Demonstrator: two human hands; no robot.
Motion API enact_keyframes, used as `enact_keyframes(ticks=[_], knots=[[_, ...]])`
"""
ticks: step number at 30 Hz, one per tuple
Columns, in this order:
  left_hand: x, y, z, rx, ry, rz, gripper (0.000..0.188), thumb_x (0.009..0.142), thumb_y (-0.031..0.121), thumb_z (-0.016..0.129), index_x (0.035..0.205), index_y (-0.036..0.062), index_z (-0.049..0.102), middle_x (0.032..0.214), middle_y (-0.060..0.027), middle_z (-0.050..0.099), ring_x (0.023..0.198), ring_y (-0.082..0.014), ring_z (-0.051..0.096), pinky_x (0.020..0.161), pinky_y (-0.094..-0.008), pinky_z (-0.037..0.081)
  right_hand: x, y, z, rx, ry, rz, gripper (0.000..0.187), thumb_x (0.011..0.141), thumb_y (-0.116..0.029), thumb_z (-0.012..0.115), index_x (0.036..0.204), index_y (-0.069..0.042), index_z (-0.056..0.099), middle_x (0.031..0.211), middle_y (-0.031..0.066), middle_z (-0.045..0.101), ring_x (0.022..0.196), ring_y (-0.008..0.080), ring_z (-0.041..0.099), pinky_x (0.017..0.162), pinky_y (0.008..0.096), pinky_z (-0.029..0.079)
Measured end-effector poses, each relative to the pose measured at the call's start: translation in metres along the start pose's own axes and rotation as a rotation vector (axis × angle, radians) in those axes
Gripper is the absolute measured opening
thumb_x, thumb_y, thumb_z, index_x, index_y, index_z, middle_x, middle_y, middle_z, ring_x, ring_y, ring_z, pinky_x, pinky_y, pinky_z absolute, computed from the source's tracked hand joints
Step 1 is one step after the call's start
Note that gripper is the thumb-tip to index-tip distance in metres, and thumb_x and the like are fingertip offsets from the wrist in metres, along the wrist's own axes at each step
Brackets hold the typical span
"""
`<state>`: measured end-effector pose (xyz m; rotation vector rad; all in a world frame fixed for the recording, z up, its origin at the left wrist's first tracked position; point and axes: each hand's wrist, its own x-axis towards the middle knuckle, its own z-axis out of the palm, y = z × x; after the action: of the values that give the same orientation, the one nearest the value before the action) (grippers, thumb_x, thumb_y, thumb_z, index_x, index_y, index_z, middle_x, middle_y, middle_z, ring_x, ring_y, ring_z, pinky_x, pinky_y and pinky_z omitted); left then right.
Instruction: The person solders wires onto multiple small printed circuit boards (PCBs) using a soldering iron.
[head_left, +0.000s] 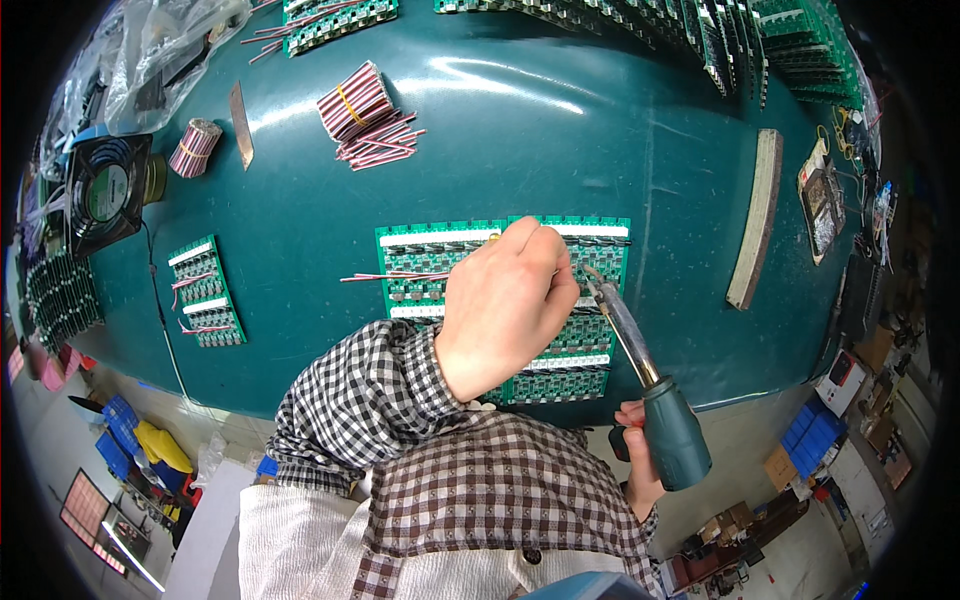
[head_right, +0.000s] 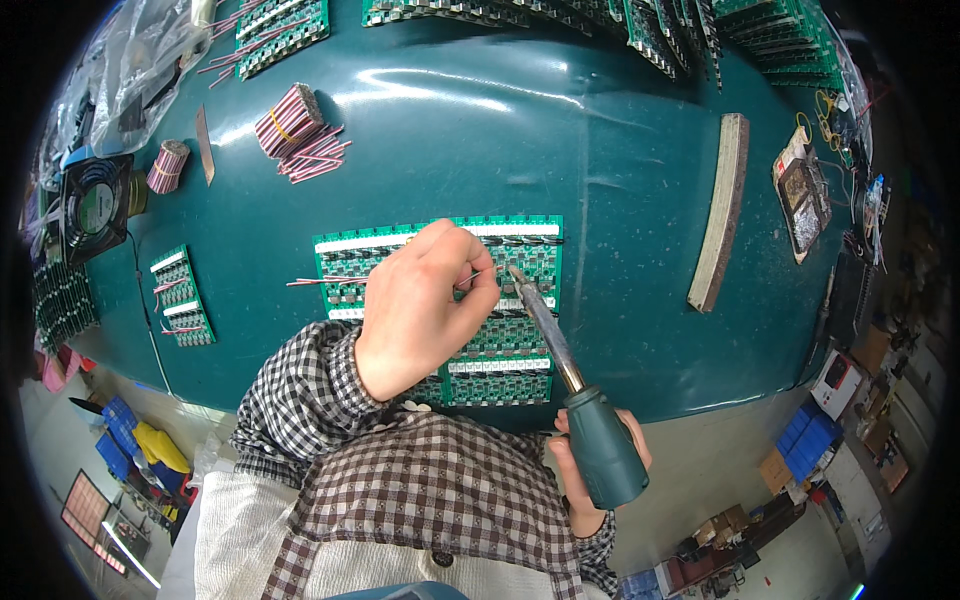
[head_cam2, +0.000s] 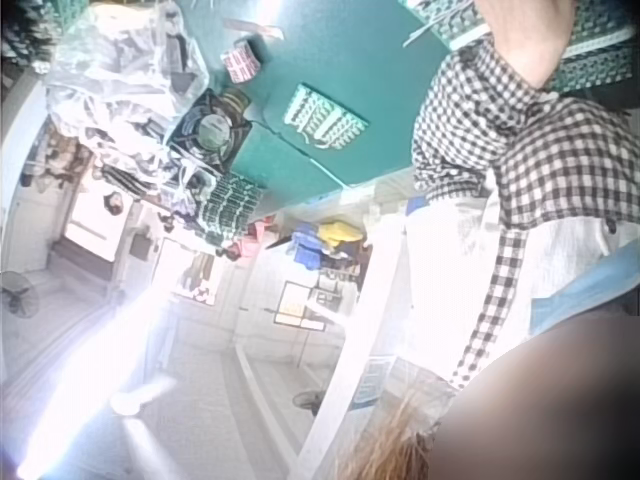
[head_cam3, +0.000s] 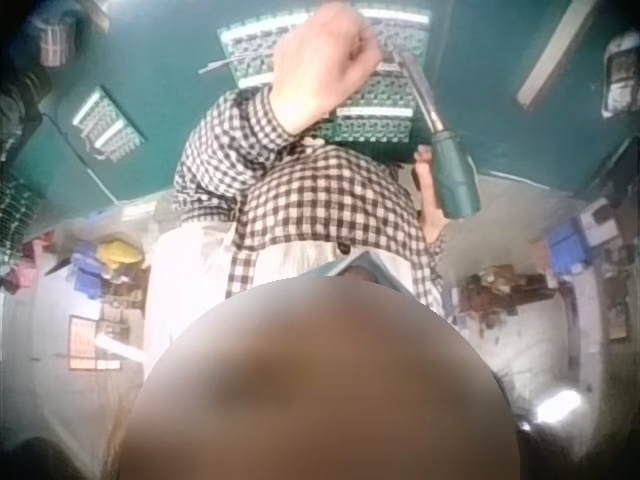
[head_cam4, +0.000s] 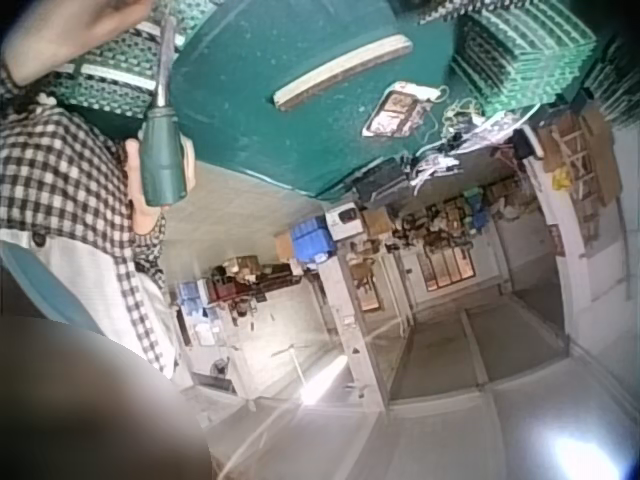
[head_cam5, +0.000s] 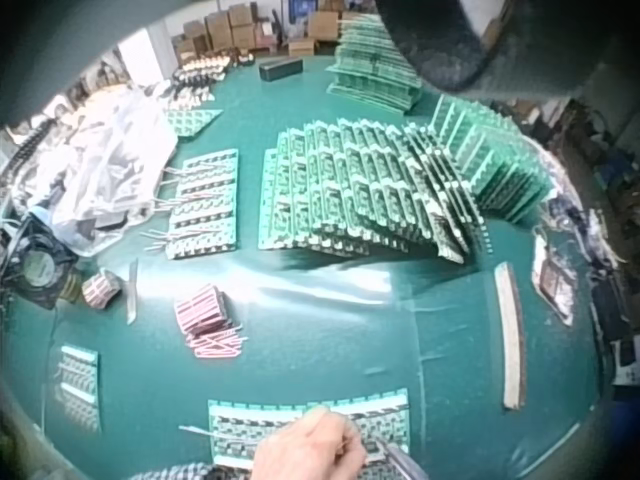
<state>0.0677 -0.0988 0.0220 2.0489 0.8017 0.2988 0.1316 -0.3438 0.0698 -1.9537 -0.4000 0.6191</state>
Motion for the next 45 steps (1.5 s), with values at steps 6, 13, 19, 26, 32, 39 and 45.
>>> enact_keyframes(ticks=[6,13,19,26,32,39,45], knots=[[0.0,0.0,0.0,-0.002,-0.001,0.005,0.012,0.081,0.006,0.069,0.084,0.0042,0.058,0.082,-0.0128,0.058,0.073,-0.0346,0.063,0.062,-0.0444,0.05,0.0,-0.002,0.002,0.028,0.0,0.047,0.039,0.079,-0.014,0.088,0.106,0.006,0.068,0.09,0.012,0.073,0.082,0.0197,0.072,0.074,0.0301,0.058],[0.0,-0.003,0.003,0.013,0.043,0.02,0.013,0.079,0.005,0.073,0.085,0.0075,0.062,0.078,-0.0069,0.058,0.066,-0.0278,0.061,0.058,-0.0396,0.047,-0.001,0.003,0.0,-0.028,-0.002,0.005,0.035,0.078,-0.012,0.088,0.103,0.004,0.07,0.089,0.0107,0.072,0.081,0.0198,0.071,0.074,0.0311,0.057],[-0.001,-0.003,0.002,0.011,0.035,0.013,0.013,0.079,0.005,0.073,0.085,0.0077,0.062,0.078,-0.0066,0.058,0.065,-0.0273,0.061,0.058,-0.0397,0.047,-0.002,0.002,-0.001,-0.045,0.0,-0.012,0.036,0.08,-0.016,0.088,0.103,0.004,0.07,0.088,0.0104,0.072,0.081,0.0196,0.071,0.074,0.0313,0.057],[-0.001,-0.004,0.002,0.023,0.042,0.008,0.013,0.079,0.005,0.073,0.085,0.0079,0.062,0.077,-0.0063,0.058,0.065,-0.0268,0.061,0.057,-0.0394,0.047,-0.002,0.003,-0.001,-0.038,-0.009,0.03,0.038,0.081,-0.021,0.088,0.102,0.005,0.069,0.088,0.0108,0.073,0.081,0.0194,0.071,0.074,0.0315,0.057],[0.001,-0.002,0.004,0.016,0.047,0.026,0.013,0.079,0.004,0.073,0.085,0.0083,0.062,0.077,-0.0063,0.058,0.065,-0.0265,0.061,0.057,-0.039,0.047,-0.002,0.002,-0.005,0.051,0.008,0.037,0.039,0.083,-0.018,0.086,0.107,0.006,0.067,0.092,0.0133,0.072,0.085,0.0226,0.071,0.076,0.0344,0.06],[0.003,-0.003,0.002,0.032,0.067,0.071,0.013,0.078,0.004,0.074,0.084,0.0076,0.063,0.076,-0.0075,0.059,0.063,-0.0239,0.06,0.057,-0.0368,0.048,0.022,-0.008,-0.06,0.16,0.424,-0.187,0.052,0.097,-0.026,0.067,0.132,0.01,0.056,0.108,0.0169,0.068,0.099,0.0299,0.069,0.072,0.0382,0.064],[0.002,0.003,0.001,0.073,0.02,0.032,0.013,0.078,0.004,0.073,0.082,0.0068,0.061,0.076,-0.0075,0.059,0.064,-0.0272,0.061,0.057,-0.0392,0.048,0.102,0.016,-0.126,0.026,0.872,-0.417,0.035,0.098,-0.014,0.066,0.124,0.01,0.064,0.112,0.018,0.07,0.089,0.0258,0.073,0.07,0.0332,0.063]])
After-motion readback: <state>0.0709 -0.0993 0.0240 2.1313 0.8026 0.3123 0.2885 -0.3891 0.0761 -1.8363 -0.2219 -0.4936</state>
